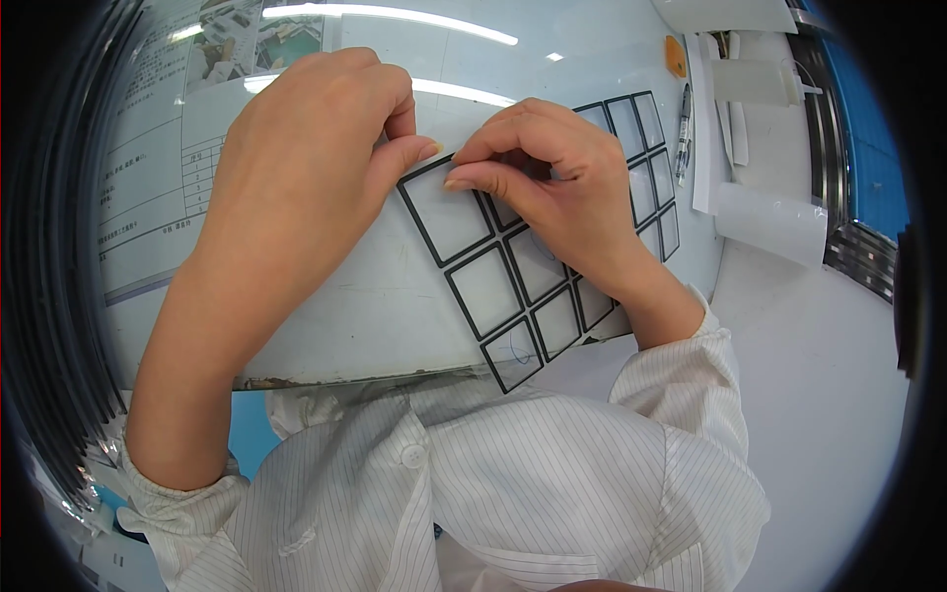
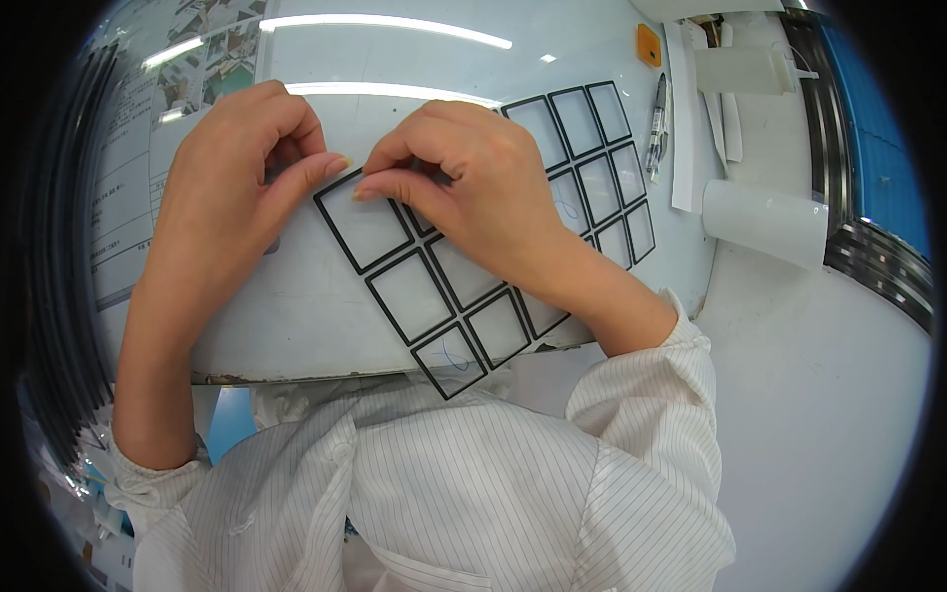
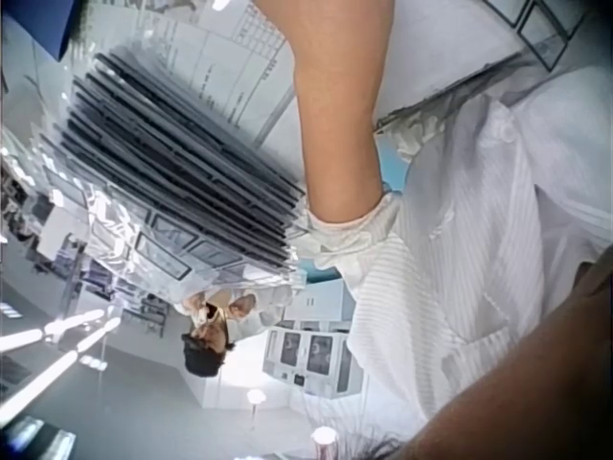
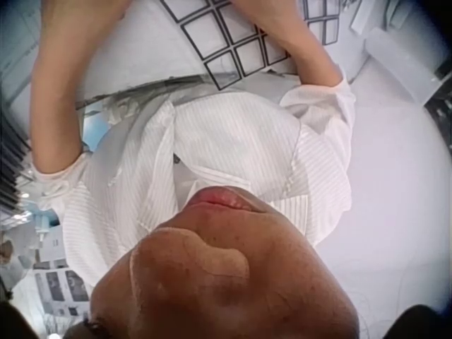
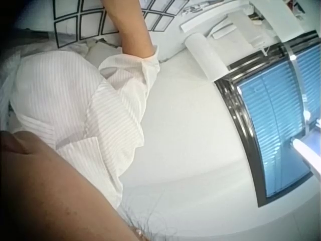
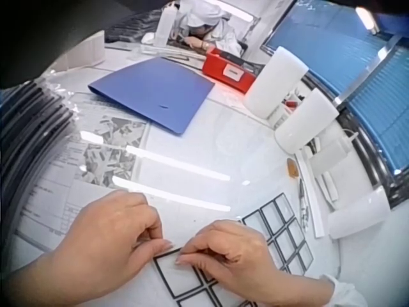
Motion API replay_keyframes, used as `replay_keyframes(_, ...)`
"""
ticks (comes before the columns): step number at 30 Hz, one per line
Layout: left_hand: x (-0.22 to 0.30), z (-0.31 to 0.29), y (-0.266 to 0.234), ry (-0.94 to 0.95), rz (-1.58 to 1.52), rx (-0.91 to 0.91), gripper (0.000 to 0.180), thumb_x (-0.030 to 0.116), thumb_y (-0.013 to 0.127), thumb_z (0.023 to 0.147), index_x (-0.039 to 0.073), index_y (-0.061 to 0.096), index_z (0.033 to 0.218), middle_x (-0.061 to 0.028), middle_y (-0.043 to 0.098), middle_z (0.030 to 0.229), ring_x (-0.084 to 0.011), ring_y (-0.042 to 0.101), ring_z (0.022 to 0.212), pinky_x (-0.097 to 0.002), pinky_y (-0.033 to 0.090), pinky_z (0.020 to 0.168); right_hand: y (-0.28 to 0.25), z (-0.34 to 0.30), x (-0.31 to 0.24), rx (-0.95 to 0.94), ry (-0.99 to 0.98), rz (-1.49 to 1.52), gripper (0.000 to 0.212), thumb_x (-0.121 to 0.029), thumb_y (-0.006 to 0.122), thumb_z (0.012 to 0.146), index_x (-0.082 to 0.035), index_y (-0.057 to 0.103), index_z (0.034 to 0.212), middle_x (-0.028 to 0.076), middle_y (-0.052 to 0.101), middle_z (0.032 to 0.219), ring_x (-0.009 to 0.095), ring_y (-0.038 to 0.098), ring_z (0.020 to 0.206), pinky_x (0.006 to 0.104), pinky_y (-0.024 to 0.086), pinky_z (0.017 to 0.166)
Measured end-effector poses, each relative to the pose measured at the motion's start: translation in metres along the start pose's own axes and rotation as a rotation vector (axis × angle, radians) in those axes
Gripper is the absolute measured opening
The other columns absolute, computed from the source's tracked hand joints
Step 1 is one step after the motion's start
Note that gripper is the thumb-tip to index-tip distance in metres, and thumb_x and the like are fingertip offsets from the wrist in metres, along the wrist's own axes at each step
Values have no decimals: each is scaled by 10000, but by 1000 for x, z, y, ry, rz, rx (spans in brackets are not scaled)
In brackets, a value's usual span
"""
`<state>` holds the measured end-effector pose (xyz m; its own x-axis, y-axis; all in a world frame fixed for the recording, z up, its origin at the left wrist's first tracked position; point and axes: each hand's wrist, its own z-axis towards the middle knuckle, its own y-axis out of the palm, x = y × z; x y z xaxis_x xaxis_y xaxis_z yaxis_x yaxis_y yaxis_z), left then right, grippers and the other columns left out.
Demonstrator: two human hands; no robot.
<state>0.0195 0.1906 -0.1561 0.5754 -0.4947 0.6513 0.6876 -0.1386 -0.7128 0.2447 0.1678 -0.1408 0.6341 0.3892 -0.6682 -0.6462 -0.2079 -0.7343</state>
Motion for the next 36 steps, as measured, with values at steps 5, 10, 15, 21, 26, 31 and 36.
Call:
replay_keyframes(5,1,0,0,-12,-1,-12,227,109,779,837,11,575,826,-76,559,789,-239,551,760,-364,455,695,0,-1,2,2,-5,10,122,-55,846,820,-41,747,890,28,718,883,89,646,733,222,520,624)
replay_keyframes(10,0,0,0,6,-1,-5,225,104,777,836,8,574,821,-76,557,785,-233,545,748,-363,449,687,0,0,2,-6,-17,-14,120,-54,844,822,-46,748,892,28,718,884,87,643,721,223,517,619)
replay_keyframes(15,0,0,0,-4,-23,-11,219,97,771,841,6,573,819,-77,555,782,-228,542,738,-358,446,684,1,0,0,15,-21,22,122,-63,845,824,-47,752,902,24,710,870,89,627,700,230,500,607)
replay_keyframes(21,2,0,-3,3,-24,-13,212,92,761,853,4,571,821,-78,553,784,-226,535,735,-353,447,682,1,1,2,22,-65,-54,89,-94,800,886,-44,751,941,26,698,868,119,621,724,253,495,643)
replay_keyframes(26,0,2,-1,41,-23,-27,205,89,753,867,6,569,834,-80,554,789,-224,529,732,-347,442,673,-2,1,4,64,-78,-49,101,-130,727,958,-45,741,1011,28,701,902,142,629,786,265,496,680)
replay_keyframes(31,11,8,-8,52,-132,-106,186,119,700,920,17,551,872,-101,578,784,-280,561,708,-384,462,657,-15,1,3,159,-42,43,127,-121,679,986,-46,725,1078,42,708,973,159,641,849,278,512,704)
replay_keyframes(36,22,11,-12,-197,-422,-177,134,44,608,997,17,505,915,-58,548,747,-148,520,648,-290,450,598,-31,-2,6,136,-71,-117,234,-68,626,992,-83,689,1217,87,665,1192,260,619,1075,358,523,905)
